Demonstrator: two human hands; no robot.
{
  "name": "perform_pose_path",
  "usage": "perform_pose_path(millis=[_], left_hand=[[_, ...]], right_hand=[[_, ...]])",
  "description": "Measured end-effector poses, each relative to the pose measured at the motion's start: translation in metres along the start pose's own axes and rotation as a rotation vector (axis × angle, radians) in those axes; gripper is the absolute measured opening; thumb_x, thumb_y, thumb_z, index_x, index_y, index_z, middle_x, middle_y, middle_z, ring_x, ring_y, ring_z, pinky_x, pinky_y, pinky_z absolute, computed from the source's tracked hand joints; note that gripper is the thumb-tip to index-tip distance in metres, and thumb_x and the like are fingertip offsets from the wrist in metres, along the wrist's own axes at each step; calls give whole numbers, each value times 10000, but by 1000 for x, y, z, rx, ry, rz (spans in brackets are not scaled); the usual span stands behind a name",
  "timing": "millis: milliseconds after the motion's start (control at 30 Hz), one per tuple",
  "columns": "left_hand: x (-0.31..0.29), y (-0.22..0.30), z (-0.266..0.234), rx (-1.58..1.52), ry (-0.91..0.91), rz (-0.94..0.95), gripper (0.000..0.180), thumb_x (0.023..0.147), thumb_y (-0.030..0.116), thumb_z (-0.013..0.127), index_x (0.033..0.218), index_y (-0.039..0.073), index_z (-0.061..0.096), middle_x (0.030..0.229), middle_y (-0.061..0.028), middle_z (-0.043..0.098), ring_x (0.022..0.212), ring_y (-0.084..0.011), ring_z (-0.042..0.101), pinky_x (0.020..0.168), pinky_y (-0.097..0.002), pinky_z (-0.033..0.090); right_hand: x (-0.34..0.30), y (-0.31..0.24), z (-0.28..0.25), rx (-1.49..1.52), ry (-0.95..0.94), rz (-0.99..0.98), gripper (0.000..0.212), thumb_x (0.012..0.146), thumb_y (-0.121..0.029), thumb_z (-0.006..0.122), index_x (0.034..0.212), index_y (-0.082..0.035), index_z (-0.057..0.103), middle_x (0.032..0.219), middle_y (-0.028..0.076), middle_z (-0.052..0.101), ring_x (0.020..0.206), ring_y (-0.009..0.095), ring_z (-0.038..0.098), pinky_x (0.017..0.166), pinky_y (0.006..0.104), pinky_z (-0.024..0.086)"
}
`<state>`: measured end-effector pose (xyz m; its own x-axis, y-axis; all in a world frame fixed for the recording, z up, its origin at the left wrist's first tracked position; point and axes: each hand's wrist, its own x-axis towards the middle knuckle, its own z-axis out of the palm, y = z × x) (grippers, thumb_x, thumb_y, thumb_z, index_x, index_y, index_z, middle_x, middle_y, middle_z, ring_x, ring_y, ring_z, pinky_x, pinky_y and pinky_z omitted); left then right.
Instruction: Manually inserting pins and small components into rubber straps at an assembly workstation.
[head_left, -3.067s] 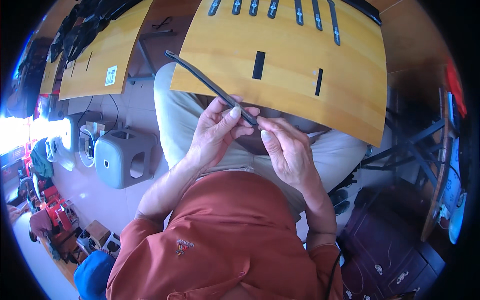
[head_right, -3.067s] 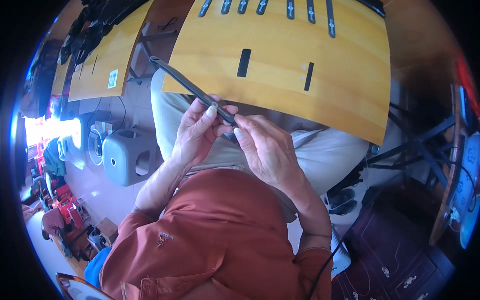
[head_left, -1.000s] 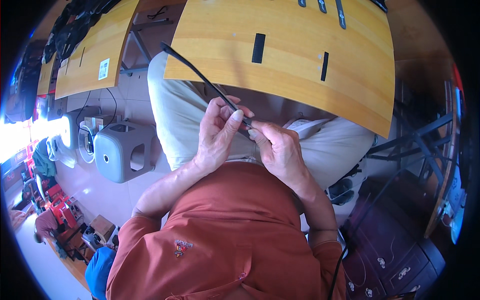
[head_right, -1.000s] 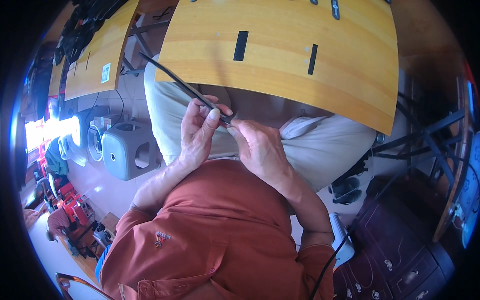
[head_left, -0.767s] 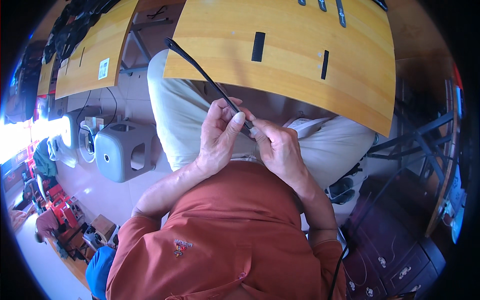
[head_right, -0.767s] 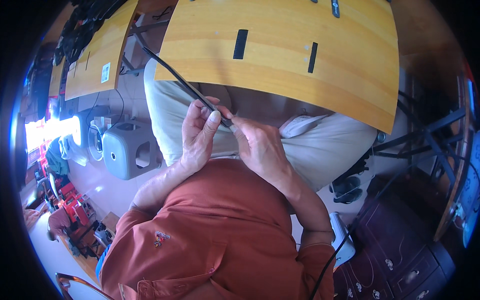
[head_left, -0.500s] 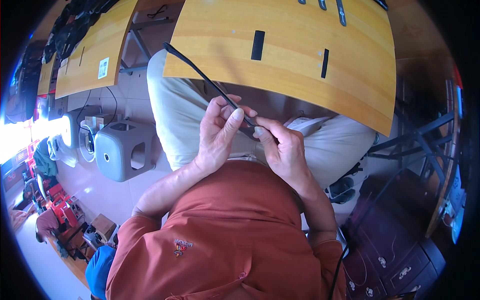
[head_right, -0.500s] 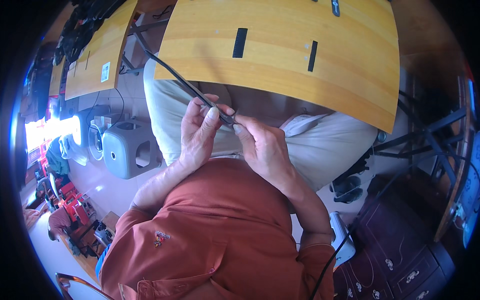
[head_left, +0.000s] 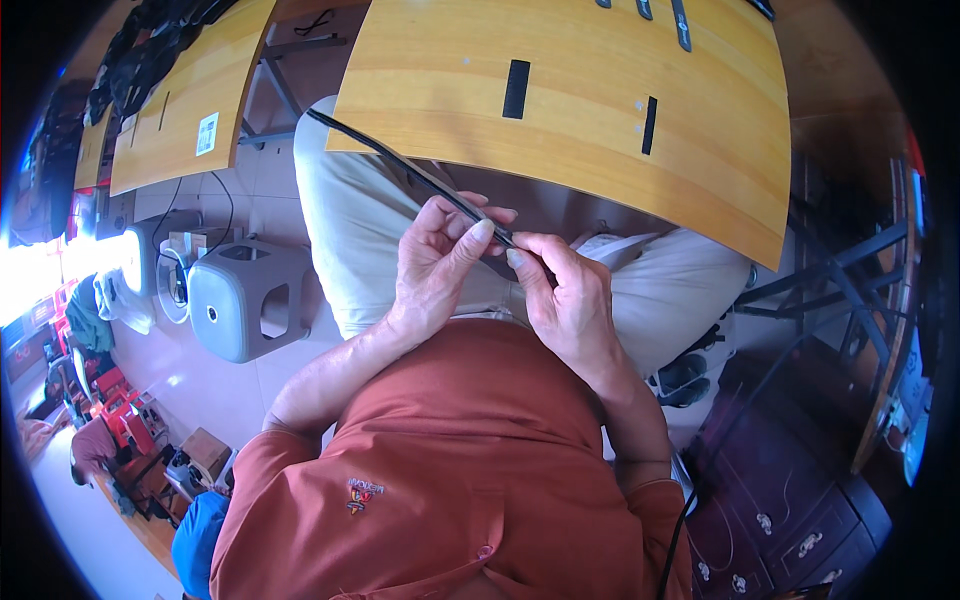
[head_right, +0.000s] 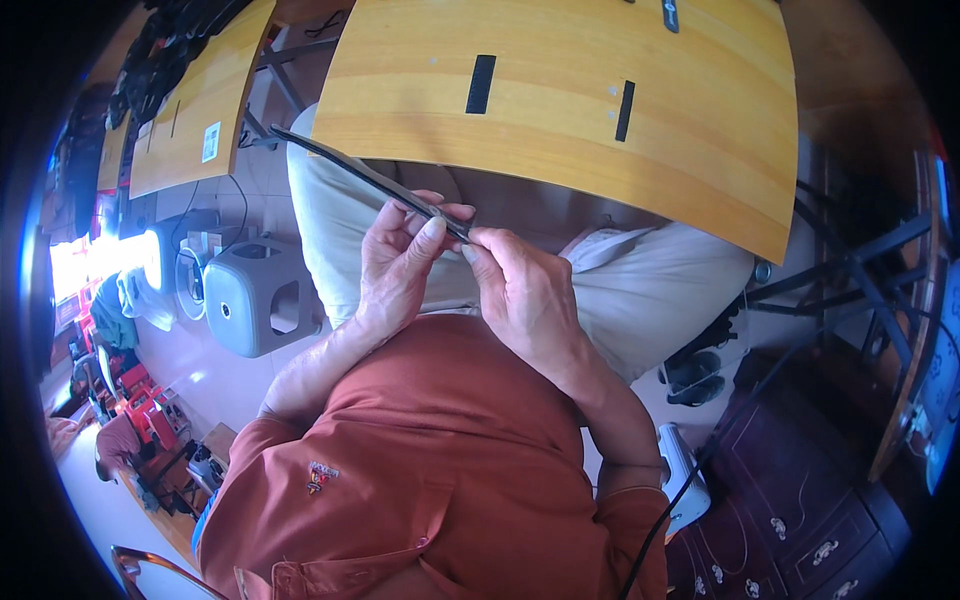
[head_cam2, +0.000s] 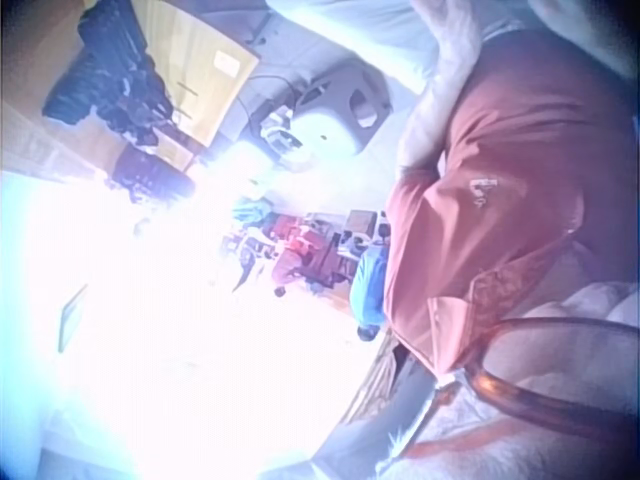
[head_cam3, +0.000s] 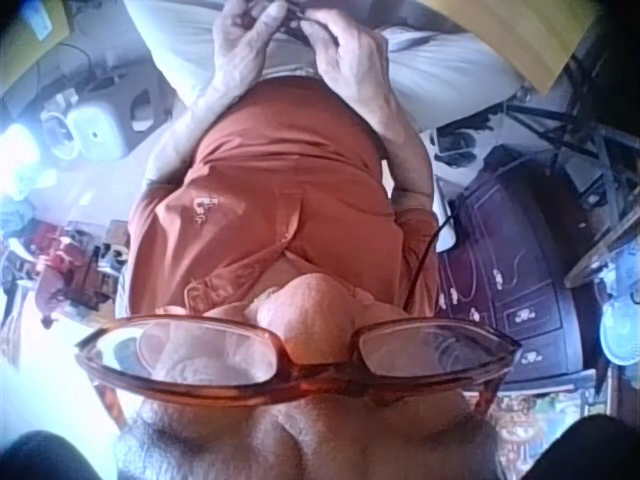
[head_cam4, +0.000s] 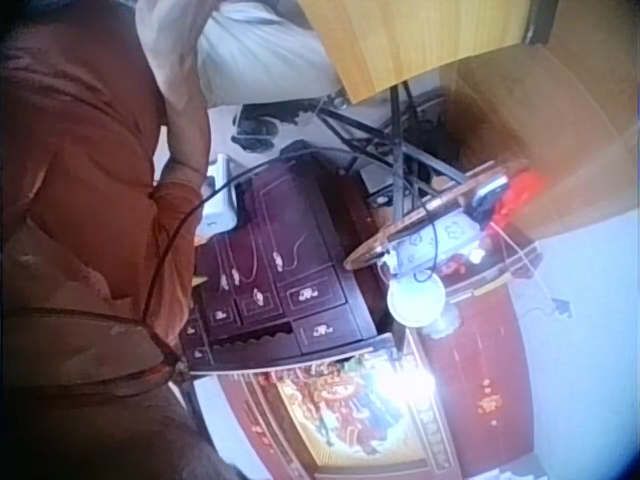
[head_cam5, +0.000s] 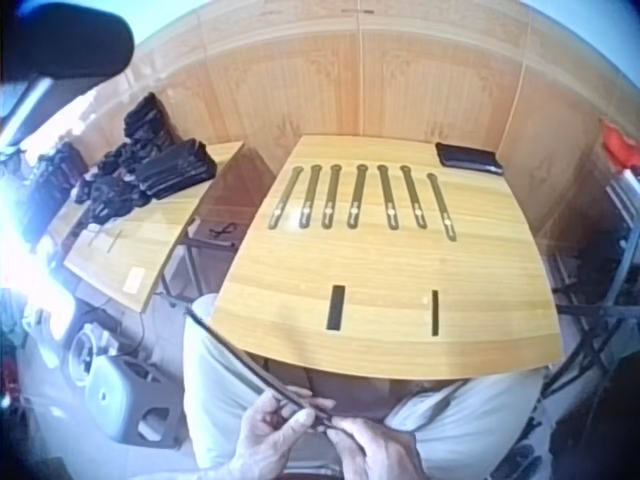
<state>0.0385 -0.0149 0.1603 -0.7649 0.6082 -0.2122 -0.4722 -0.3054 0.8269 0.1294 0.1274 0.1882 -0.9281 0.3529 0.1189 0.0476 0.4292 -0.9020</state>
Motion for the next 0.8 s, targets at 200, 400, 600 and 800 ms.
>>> perform_pose_path(millis=[200, 400, 600, 800], left_hand=[[-1, -1, -2, 23, -10, 27, 311, 1003, 60, 589, 1297, 10, 503, 1192, -200, 664, 1020, -171, 655, 883, -295, 530], [2, -2, -3, 44, 0, 29, 311, 999, 71, 602, 1286, 6, 504, 1191, -189, 664, 1028, -173, 653, 891, -298, 531], [0, 0, 2, 131, 44, 51, 300, 1003, 90, 602, 1270, -1, 500, 1165, -168, 668, 1029, -171, 646, 900, -303, 529], [-4, 0, 5, 223, 105, 111, 251, 1014, 79, 580, 1242, 8, 502, 1150, -100, 661, 998, -113, 614, 887, -269, 503]], right_hand=[[0, 1, 2, 17, 17, -29, 114, 913, -60, 690, 1003, -9, 641, 820, 175, 697, 708, 349, 701, 578, 399, 532], [4, 6, 6, -47, 48, -90, 136, 888, -41, 704, 1009, -6, 651, 835, 171, 703, 714, 339, 702, 592, 400, 542], [3, 8, 10, -84, 59, -95, 159, 868, -23, 706, 1021, -7, 667, 880, 174, 716, 769, 337, 714, 629, 400, 560], [4, 12, 17, -100, 81, -93, 199, 859, -6, 691, 1058, -6, 692, 931, 186, 725, 799, 337, 719, 659, 401, 572]])
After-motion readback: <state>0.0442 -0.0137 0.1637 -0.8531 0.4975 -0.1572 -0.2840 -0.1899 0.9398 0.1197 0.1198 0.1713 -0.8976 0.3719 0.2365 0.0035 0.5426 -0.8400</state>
